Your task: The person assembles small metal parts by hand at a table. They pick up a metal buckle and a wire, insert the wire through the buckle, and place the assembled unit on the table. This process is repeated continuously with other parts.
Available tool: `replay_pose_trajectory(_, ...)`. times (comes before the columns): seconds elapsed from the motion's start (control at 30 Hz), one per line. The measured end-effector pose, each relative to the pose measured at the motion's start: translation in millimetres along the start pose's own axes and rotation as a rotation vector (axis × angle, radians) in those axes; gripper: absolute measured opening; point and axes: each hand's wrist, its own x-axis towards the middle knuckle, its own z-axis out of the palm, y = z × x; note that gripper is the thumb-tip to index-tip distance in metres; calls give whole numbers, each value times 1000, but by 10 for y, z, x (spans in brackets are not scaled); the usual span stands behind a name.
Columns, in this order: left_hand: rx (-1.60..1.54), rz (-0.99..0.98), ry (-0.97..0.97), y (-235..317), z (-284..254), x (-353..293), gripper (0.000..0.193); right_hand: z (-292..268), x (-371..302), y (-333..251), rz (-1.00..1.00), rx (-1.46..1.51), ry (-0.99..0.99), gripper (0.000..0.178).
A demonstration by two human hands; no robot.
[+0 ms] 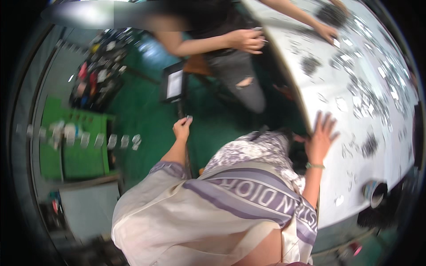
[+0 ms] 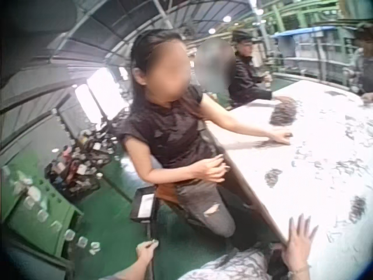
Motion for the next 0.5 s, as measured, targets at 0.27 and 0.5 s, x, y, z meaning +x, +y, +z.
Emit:
replay_pose_trajectory(0.27,-243,658,-706,1504,1004,-310,14,-157,59,140,30,377,112,78)
replay_pose_trajectory(0.5,-422,1053,-1014,2534,1250,-735,9,-284,832,467,324,461,268,53)
